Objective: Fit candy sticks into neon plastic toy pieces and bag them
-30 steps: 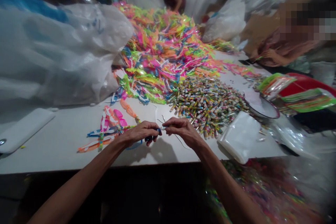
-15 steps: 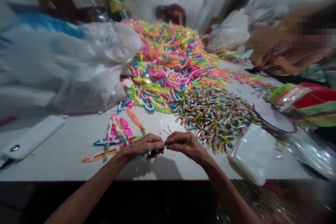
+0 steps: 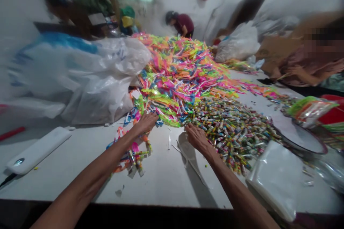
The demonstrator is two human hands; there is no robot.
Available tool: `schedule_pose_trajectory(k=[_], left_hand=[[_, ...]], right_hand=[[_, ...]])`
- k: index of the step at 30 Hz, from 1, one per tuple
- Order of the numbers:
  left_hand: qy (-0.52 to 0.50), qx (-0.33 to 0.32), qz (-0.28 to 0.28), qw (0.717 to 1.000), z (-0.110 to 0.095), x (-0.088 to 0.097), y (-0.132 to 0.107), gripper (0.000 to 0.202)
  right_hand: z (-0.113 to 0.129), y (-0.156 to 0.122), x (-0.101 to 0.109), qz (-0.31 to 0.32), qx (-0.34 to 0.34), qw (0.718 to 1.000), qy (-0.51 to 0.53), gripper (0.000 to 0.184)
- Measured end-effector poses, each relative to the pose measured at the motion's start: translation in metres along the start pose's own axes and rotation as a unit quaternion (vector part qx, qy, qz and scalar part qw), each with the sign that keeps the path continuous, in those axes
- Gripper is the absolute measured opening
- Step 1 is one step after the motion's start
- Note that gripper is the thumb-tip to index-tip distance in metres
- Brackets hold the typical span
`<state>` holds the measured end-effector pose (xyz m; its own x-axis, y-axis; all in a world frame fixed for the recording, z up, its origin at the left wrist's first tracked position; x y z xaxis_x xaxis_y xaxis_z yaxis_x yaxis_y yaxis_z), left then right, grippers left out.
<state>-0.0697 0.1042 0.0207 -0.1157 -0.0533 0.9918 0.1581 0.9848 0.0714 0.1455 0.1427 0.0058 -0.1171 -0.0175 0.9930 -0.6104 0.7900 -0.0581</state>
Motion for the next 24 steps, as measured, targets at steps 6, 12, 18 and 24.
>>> schedule_pose_trajectory(k=[6, 12, 18, 24], left_hand=[[-0.049, -0.046, -0.019, 0.998, -0.02, -0.012, 0.011, 0.02], [-0.133, -0.017, -0.112, 0.985, -0.053, 0.029, -0.004, 0.015], [-0.574, 0.123, -0.203, 0.783, -0.059, 0.042, -0.037, 0.014], [-0.805, 0.281, 0.004, 0.523, -0.087, -0.014, -0.078, 0.009]], right_hand=[[-0.001, 0.001, -0.007, 0.028, -0.025, 0.999, 0.004, 0.031], [0.001, -0.001, 0.009, 0.011, -0.084, 0.996, 0.034, 0.025], [0.0, -0.008, 0.001, 0.003, -0.115, 0.991, 0.067, 0.02], [0.005, -0.024, 0.023, -0.04, -0.105, 0.94, 0.322, 0.013]])
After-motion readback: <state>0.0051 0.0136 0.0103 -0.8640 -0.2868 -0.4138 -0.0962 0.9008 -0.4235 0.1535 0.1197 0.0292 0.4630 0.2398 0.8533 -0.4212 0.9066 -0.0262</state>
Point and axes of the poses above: each hand's wrist, its own y-axis towards the middle knuckle, its own x-axis out of the back of the hand, z = x × y, the point moved 6 cm from there along y, towards the middle knuckle, and after that the axes turned 1 degree about -x, right-handed, at the moved point
